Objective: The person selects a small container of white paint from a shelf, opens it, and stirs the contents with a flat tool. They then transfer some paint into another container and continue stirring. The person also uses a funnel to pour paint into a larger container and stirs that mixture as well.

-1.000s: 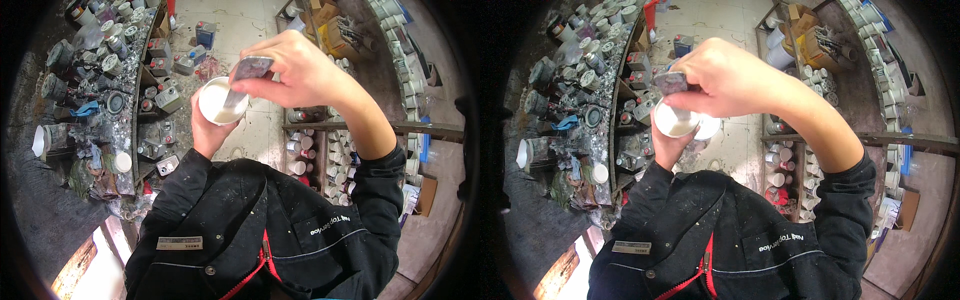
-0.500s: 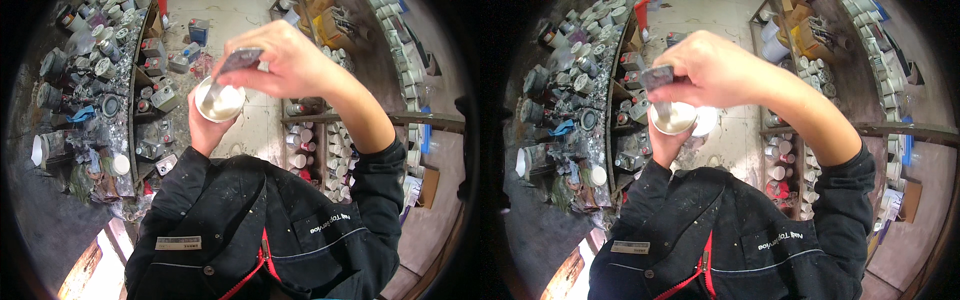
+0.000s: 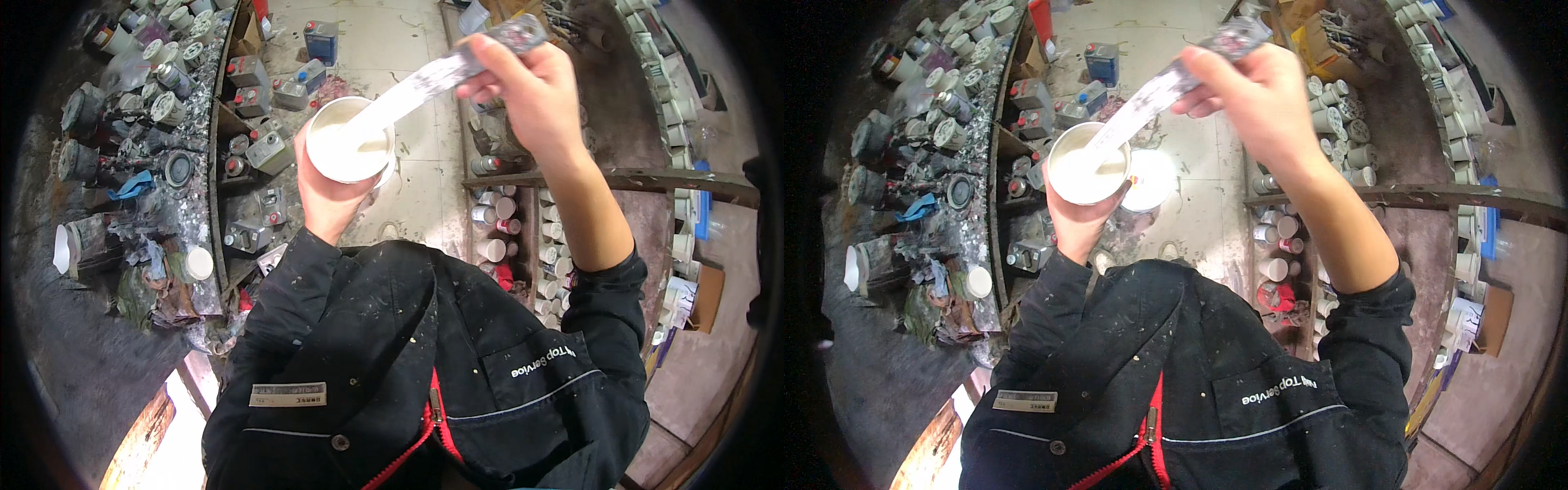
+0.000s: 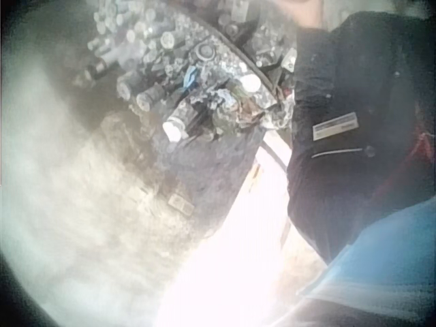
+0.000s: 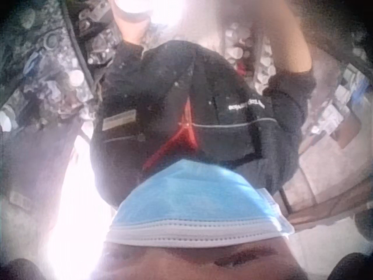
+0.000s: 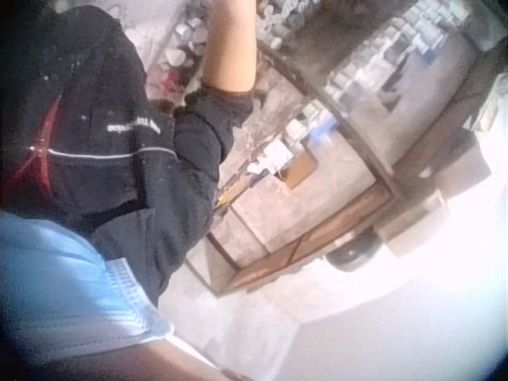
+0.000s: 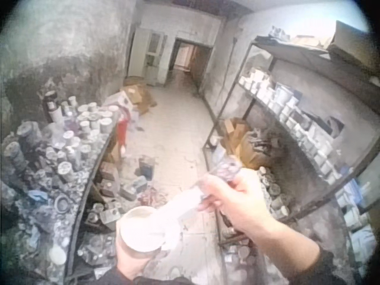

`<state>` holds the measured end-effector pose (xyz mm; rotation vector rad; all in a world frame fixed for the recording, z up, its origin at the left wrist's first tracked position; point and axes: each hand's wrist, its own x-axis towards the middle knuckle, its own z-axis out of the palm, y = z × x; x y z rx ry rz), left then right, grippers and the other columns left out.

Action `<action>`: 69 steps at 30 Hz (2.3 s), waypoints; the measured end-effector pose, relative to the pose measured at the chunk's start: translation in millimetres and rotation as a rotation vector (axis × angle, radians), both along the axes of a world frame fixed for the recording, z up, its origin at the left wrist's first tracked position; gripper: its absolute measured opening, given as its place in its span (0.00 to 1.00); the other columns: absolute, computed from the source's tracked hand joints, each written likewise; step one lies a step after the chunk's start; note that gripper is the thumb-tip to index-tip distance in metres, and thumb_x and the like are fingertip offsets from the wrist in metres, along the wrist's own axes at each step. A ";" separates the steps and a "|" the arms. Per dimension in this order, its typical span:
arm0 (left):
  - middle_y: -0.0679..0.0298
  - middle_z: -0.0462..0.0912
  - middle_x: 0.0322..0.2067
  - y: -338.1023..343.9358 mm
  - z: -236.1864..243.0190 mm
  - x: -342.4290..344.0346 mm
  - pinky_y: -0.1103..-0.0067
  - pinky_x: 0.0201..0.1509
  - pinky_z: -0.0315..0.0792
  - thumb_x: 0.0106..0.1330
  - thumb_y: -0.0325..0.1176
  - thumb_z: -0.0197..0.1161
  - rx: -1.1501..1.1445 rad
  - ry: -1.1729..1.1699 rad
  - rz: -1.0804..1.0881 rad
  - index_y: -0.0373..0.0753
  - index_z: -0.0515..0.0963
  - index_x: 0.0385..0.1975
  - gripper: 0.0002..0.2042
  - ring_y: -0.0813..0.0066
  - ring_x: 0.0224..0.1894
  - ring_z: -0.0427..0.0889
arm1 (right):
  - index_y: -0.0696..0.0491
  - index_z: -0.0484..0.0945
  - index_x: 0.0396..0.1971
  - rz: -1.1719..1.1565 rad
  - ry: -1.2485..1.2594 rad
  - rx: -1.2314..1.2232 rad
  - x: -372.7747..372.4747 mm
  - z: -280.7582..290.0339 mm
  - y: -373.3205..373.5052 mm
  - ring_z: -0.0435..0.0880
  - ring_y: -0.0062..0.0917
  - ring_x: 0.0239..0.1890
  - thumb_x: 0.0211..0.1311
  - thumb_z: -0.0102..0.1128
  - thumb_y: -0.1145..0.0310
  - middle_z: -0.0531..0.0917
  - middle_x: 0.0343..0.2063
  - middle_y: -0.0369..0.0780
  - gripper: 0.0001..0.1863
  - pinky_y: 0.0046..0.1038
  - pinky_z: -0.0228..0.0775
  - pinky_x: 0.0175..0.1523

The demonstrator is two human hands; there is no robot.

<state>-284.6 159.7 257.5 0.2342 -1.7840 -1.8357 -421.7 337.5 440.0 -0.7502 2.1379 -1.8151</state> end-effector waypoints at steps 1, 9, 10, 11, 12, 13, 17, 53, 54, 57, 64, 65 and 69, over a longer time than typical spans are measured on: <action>0.59 0.72 0.60 -1.3 0.7 0.2 0.71 0.69 0.69 0.40 0.24 0.83 -0.006 0.004 -0.001 0.35 0.63 0.66 0.48 0.67 0.63 0.74 | 0.63 0.85 0.43 -0.016 -0.017 -0.056 -1.8 -0.7 8.1 0.88 0.19 0.28 0.75 0.59 0.66 0.89 0.32 0.41 0.14 0.16 0.75 0.32; 0.56 0.73 0.61 0.2 9.9 5.3 0.71 0.67 0.72 0.42 0.26 0.84 0.040 -0.005 -0.037 0.35 0.62 0.66 0.49 0.67 0.63 0.75 | 0.62 0.85 0.41 -0.077 -0.034 -0.357 -0.6 4.0 57.9 0.90 0.24 0.28 0.75 0.60 0.68 0.89 0.33 0.43 0.12 0.18 0.77 0.30; 0.57 0.73 0.60 1.3 11.1 6.6 0.71 0.67 0.72 0.42 0.26 0.84 0.029 -0.012 -0.037 0.35 0.62 0.66 0.49 0.67 0.63 0.75 | 0.62 0.85 0.41 -0.058 -0.006 -0.394 -0.7 8.5 62.4 0.90 0.24 0.28 0.75 0.59 0.68 0.89 0.33 0.43 0.12 0.18 0.77 0.30; 0.57 0.73 0.60 2.4 12.1 7.7 0.71 0.66 0.72 0.42 0.26 0.85 0.015 -0.014 -0.033 0.35 0.62 0.66 0.49 0.67 0.63 0.75 | 0.62 0.85 0.42 -0.082 0.034 -0.402 -0.2 12.1 65.5 0.90 0.24 0.29 0.75 0.59 0.68 0.89 0.33 0.43 0.12 0.19 0.77 0.31; 0.57 0.73 0.60 3.2 12.6 8.0 0.71 0.66 0.72 0.42 0.26 0.85 -0.007 -0.004 -0.024 0.35 0.62 0.66 0.49 0.67 0.63 0.75 | 0.63 0.85 0.43 -0.061 0.099 -0.394 0.1 17.4 68.9 0.90 0.25 0.29 0.75 0.58 0.68 0.89 0.34 0.44 0.13 0.19 0.77 0.31; 0.57 0.73 0.60 3.6 12.8 7.9 0.71 0.66 0.72 0.42 0.26 0.85 0.007 -0.023 -0.032 0.35 0.62 0.66 0.49 0.67 0.63 0.75 | 0.63 0.85 0.44 -0.058 0.111 -0.393 0.8 23.0 71.5 0.90 0.26 0.29 0.75 0.58 0.68 0.89 0.34 0.45 0.13 0.20 0.78 0.31; 0.57 0.76 0.57 5.2 12.0 8.6 0.72 0.64 0.74 0.43 0.26 0.86 -0.028 -0.018 -0.024 0.34 0.63 0.65 0.47 0.68 0.59 0.78 | 0.67 0.84 0.40 0.034 0.200 -0.365 9.0 42.2 72.4 0.87 0.29 0.30 0.76 0.53 0.74 0.87 0.43 0.53 0.13 0.28 0.81 0.38; 0.57 0.75 0.56 137.3 18.3 -16.0 0.69 0.63 0.72 0.44 0.29 0.84 -0.148 -0.189 -0.111 0.36 0.65 0.62 0.43 0.66 0.59 0.76 | 0.57 0.80 0.29 0.457 0.956 0.421 -1.6 38.0 88.7 0.81 0.40 0.23 0.62 0.70 0.69 0.79 0.22 0.42 0.09 0.34 0.71 0.29; 0.57 0.75 0.57 144.7 15.7 -19.7 0.69 0.64 0.71 0.44 0.29 0.84 -0.130 -0.123 -0.121 0.36 0.65 0.63 0.44 0.65 0.59 0.76 | 0.57 0.80 0.29 0.471 0.924 0.426 -1.8 38.6 98.6 0.81 0.40 0.23 0.62 0.70 0.69 0.78 0.21 0.42 0.09 0.34 0.71 0.29; 0.58 0.74 0.57 168.6 10.6 -28.8 0.68 0.65 0.71 0.42 0.27 0.85 -0.088 -0.083 -0.155 0.36 0.63 0.64 0.47 0.65 0.60 0.76 | 0.57 0.79 0.28 0.496 0.840 0.419 -1.7 32.8 123.9 0.80 0.40 0.23 0.62 0.71 0.69 0.77 0.20 0.43 0.10 0.33 0.69 0.28; 0.58 0.75 0.57 201.8 13.7 -54.2 0.68 0.65 0.71 0.44 0.26 0.84 0.001 -0.059 -0.318 0.37 0.63 0.65 0.46 0.66 0.59 0.77 | 0.56 0.80 0.29 0.319 0.885 0.523 -18.8 38.6 166.5 0.81 0.40 0.24 0.63 0.70 0.68 0.80 0.24 0.43 0.09 0.34 0.70 0.30; 0.58 0.75 0.57 203.0 14.3 -59.2 0.69 0.65 0.72 0.44 0.26 0.85 -0.018 -0.065 -0.334 0.37 0.63 0.64 0.45 0.66 0.59 0.77 | 0.57 0.80 0.28 0.291 0.916 0.530 -18.1 40.3 173.0 0.81 0.41 0.24 0.62 0.71 0.68 0.80 0.23 0.43 0.10 0.34 0.70 0.30; 0.57 0.75 0.58 213.7 15.5 -82.2 0.68 0.66 0.71 0.44 0.26 0.85 0.041 -0.029 -0.418 0.37 0.63 0.64 0.45 0.66 0.61 0.76 | 0.58 0.81 0.29 0.329 0.818 0.485 -24.2 38.3 188.8 0.82 0.39 0.26 0.61 0.72 0.68 0.81 0.23 0.42 0.10 0.33 0.72 0.31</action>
